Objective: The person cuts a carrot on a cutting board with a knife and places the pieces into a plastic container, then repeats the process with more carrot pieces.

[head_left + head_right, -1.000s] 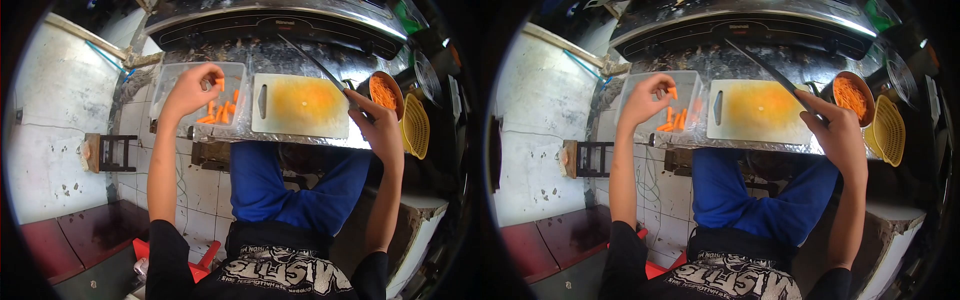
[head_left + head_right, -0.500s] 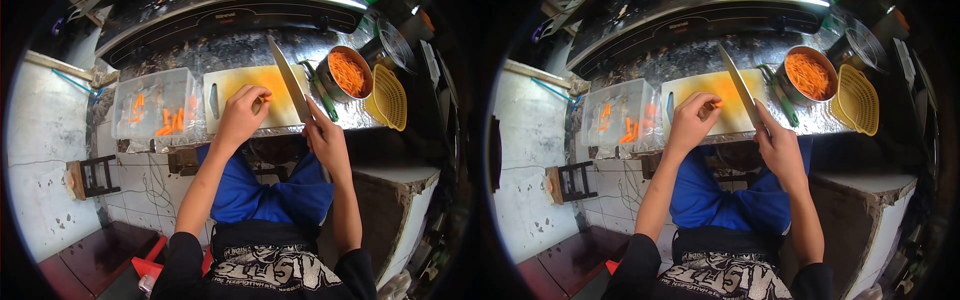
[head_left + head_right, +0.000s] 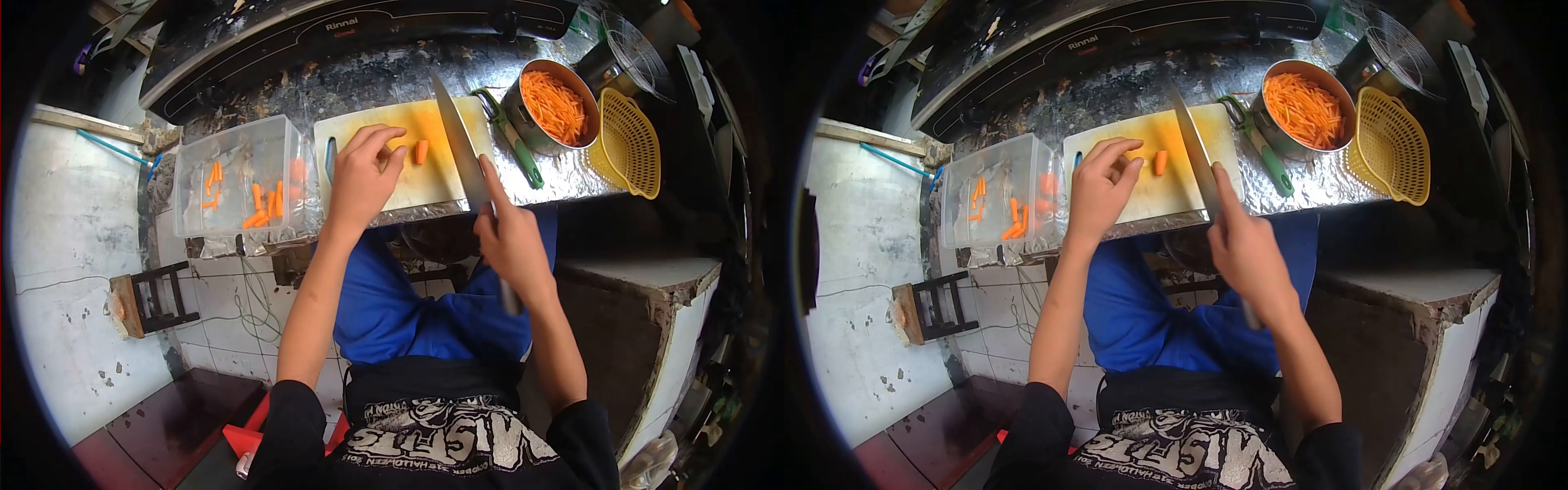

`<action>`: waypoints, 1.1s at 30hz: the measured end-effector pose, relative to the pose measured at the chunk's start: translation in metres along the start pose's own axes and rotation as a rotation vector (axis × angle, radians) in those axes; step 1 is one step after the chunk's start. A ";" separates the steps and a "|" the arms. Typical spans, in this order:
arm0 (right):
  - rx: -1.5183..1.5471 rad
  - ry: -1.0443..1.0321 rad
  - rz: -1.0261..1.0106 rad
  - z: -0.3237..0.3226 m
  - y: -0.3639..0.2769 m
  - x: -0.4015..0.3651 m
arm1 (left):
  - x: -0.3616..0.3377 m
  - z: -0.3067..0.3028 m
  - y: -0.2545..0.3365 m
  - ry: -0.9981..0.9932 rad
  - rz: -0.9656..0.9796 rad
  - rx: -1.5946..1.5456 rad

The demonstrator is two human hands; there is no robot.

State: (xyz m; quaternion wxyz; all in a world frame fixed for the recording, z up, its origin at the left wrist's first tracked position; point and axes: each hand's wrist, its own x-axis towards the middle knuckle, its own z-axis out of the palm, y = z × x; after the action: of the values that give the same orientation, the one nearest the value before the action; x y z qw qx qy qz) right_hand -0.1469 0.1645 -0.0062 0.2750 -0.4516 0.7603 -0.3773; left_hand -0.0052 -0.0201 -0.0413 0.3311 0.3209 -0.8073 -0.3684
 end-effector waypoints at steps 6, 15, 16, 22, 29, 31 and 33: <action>-0.076 0.040 -0.133 0.026 -0.013 -0.002 | 0.003 0.003 -0.002 -0.060 0.118 0.075; -0.067 0.112 -0.094 0.038 -0.016 0.004 | 0.012 0.005 0.003 -0.221 0.181 0.113; -0.057 0.124 -0.071 0.038 -0.015 0.004 | 0.014 0.003 0.005 -0.265 0.182 0.118; -0.051 0.050 -0.043 0.041 -0.015 0.008 | 0.020 0.000 0.015 -0.412 0.042 0.075; -0.070 0.074 -0.182 0.036 0.004 0.028 | 0.012 0.002 0.013 -0.345 -0.010 0.078; -0.073 0.060 -0.182 0.035 0.006 0.028 | 0.011 0.004 0.013 -0.318 -0.044 0.026; -0.080 0.044 -0.152 0.032 0.001 0.024 | 0.009 0.006 0.013 -0.298 -0.079 -0.030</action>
State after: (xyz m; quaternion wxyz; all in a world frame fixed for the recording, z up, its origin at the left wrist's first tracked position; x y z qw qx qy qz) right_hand -0.1340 0.1325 -0.0264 0.2102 -0.5103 0.7441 -0.3763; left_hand -0.0185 -0.0176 -0.0319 0.1976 0.2893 -0.8286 -0.4367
